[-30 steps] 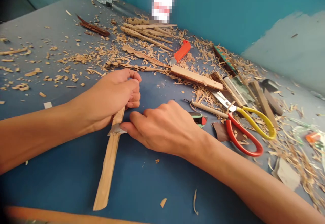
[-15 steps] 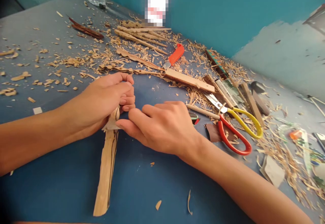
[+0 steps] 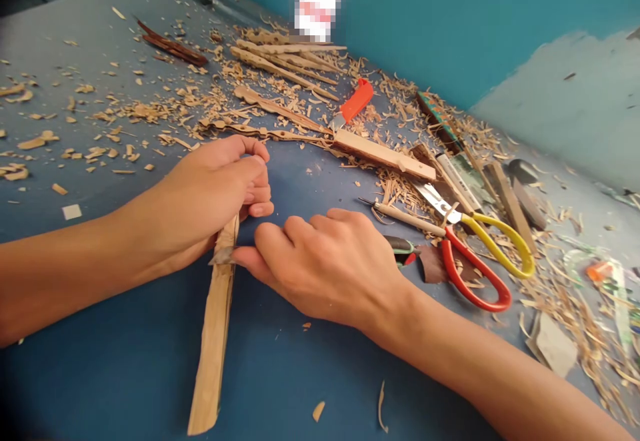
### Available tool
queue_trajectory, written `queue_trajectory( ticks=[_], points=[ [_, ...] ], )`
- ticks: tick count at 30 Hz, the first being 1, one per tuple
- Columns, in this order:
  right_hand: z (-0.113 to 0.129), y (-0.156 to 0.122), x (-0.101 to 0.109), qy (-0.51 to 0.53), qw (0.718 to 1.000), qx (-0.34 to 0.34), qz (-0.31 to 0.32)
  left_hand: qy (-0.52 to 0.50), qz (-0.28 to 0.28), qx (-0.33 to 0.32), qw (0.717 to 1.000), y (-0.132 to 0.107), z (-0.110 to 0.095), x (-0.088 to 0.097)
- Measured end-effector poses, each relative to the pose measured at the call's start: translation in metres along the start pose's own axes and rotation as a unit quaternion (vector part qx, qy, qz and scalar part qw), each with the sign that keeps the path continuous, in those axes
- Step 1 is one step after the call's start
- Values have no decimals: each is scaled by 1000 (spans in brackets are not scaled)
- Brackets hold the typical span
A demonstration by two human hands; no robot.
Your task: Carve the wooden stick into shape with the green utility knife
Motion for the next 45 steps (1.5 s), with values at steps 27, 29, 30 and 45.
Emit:
queue_trajectory(
  ticks=[27, 29, 30, 45],
  points=[
    [-9, 1, 12, 30, 996, -15, -81, 41, 16, 0, 999, -5, -5, -4],
    [-2, 1, 14, -6, 996, -4, -88, 45, 18, 1, 999, -3, -4, -4],
    [0, 1, 14, -20, 996, -4, -88, 47, 17, 4, 999, -3, -3, -4],
    [5, 4, 8, -63, 998, 25, -12, 92, -2, -28, 995, -2, 1, -1]
  ],
)
Point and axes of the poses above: each hand's wrist, its own y-axis towards the middle knuckle, its own x-axis out of the back of the hand, z = x × y, the point moved 8 cm from there along y, towards the middle knuckle, and after that the axes turned 2 degrees about -z, right-handed, at the moved point
